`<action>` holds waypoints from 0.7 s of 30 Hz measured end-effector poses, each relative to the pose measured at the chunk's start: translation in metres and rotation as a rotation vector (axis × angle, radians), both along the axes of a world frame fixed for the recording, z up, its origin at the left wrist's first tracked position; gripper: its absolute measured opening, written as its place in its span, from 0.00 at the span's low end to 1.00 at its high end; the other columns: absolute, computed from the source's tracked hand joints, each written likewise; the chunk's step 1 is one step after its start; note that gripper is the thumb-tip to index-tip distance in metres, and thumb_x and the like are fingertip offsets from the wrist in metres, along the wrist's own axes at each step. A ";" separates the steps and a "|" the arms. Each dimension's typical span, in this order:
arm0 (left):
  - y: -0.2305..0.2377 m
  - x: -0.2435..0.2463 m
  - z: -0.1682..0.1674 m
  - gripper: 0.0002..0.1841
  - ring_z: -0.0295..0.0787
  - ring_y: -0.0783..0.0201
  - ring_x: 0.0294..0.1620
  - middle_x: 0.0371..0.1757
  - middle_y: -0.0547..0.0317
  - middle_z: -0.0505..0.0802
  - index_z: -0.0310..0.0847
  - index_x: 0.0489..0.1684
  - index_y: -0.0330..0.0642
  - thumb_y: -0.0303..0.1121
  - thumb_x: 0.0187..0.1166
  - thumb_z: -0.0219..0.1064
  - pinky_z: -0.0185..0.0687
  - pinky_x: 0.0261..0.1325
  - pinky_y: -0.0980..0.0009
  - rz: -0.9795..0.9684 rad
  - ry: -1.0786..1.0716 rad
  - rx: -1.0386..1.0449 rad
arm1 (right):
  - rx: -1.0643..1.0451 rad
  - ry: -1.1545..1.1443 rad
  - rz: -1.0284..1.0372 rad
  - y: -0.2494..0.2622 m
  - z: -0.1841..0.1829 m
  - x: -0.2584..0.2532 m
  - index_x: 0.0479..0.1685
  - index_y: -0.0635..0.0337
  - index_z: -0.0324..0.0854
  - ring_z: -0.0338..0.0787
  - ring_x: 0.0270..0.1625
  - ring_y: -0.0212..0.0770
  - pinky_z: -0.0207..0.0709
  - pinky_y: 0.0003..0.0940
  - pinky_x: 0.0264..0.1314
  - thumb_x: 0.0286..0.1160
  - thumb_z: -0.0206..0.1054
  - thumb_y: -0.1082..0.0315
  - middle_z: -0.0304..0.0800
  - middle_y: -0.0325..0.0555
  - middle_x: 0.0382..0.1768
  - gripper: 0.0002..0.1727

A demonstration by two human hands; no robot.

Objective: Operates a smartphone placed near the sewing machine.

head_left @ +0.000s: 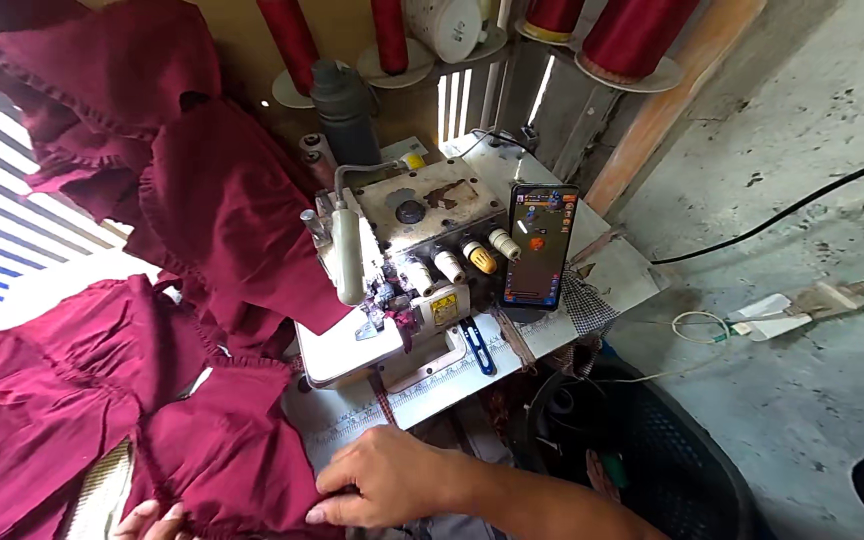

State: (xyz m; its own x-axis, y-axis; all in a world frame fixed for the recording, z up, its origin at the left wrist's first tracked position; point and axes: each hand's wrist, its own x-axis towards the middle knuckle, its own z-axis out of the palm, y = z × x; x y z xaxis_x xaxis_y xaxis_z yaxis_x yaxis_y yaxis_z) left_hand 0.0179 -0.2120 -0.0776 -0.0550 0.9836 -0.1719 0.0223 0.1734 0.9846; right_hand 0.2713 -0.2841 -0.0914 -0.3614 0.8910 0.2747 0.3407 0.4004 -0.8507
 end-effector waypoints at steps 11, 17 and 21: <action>0.001 -0.033 -0.022 0.08 0.91 0.82 0.41 0.37 0.81 0.94 0.81 0.48 0.49 0.29 0.88 0.55 0.90 0.52 0.76 0.029 0.017 0.099 | -0.060 -0.112 0.110 -0.016 0.016 0.010 0.56 0.59 0.92 0.96 0.51 0.44 0.87 0.47 0.58 0.85 0.65 0.65 0.97 0.49 0.47 0.13; 0.004 -0.034 -0.022 0.07 0.90 0.83 0.41 0.37 0.82 0.92 0.80 0.47 0.48 0.28 0.88 0.55 0.88 0.52 0.77 0.018 0.053 0.131 | 0.126 0.168 -0.761 -0.065 0.030 0.109 0.48 0.64 0.91 0.92 0.36 0.26 0.89 0.24 0.38 0.82 0.65 0.69 0.95 0.39 0.37 0.10; 0.012 -0.022 -0.016 0.07 0.88 0.83 0.39 0.34 0.81 0.90 0.80 0.44 0.46 0.27 0.87 0.56 0.86 0.51 0.78 0.008 0.070 0.175 | 0.426 -0.156 -1.344 -0.082 0.032 0.165 0.51 0.66 0.91 0.88 0.40 0.29 0.83 0.20 0.38 0.79 0.69 0.68 0.91 0.48 0.45 0.12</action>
State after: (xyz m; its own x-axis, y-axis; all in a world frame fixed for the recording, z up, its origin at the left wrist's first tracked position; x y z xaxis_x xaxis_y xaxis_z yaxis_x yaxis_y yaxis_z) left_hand -0.0041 -0.2001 -0.0935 -0.0688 0.9976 0.0060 0.0912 0.0003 0.9958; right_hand 0.4367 -0.3658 -0.0590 0.6305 0.4359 0.6423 0.7396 -0.0861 -0.6675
